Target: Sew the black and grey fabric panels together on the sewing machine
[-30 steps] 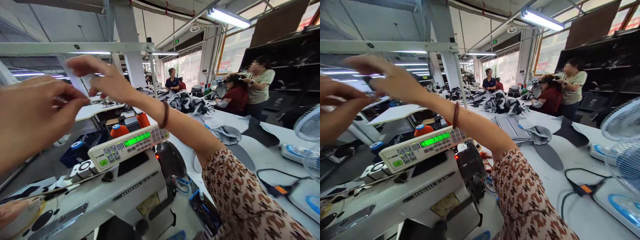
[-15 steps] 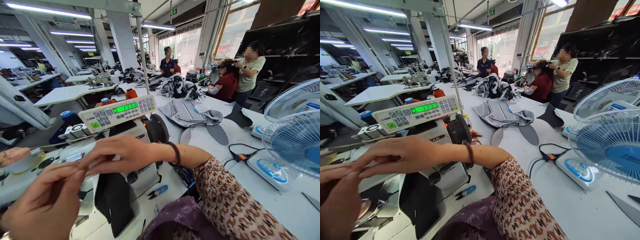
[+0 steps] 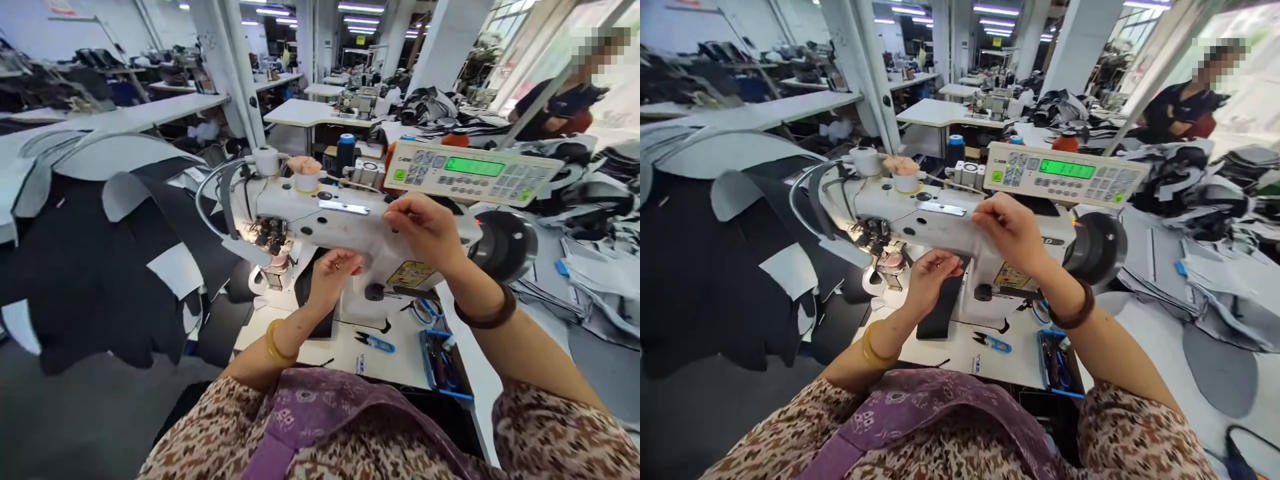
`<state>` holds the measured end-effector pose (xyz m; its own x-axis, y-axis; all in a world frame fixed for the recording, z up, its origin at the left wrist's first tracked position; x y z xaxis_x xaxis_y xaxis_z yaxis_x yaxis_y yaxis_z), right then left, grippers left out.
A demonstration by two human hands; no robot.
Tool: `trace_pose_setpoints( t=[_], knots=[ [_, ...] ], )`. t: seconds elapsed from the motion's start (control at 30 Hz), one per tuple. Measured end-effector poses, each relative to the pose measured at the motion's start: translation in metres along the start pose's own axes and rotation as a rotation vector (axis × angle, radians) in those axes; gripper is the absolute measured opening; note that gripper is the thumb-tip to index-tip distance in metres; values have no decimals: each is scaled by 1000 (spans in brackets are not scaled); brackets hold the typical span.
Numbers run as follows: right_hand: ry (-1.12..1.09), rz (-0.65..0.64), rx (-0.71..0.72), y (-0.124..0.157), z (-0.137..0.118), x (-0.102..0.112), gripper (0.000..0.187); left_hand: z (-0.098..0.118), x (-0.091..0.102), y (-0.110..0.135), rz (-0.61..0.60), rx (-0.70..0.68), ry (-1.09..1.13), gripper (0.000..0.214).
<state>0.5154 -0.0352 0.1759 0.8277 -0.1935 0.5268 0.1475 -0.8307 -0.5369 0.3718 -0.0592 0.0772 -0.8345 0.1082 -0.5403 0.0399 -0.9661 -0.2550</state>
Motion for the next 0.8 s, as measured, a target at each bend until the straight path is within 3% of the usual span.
trace_pose_setpoints(
  t=[0.17,0.3,0.43,0.8],
  knots=[
    [66,-1,-60,-22,-7,-11,12,11,4,-16,-49,-54,69,35],
    [26,-111,-158,-34,-2,-16,14,18,-2,-30,-80,-109,80,35],
    [-40,-204,-249,-37,3,-15,22,19,-4,-38,-102,-117,51,37],
    [-54,-337,-305,-39,-1,-13,28,20,-3,-41,-129,-129,15,33]
  ],
)
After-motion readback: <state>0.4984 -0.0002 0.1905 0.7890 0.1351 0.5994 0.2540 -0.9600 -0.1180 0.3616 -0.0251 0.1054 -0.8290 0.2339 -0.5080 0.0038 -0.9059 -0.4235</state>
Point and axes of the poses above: each hand's wrist, its own y-axis away from the middle knuckle, its own x-axis out of the back of the hand, z = x × y, the point moved 3 cm from there along -y, towards the middle knuckle, and after that the axes turned 14 degrees about -x, right-handed, at the moved point
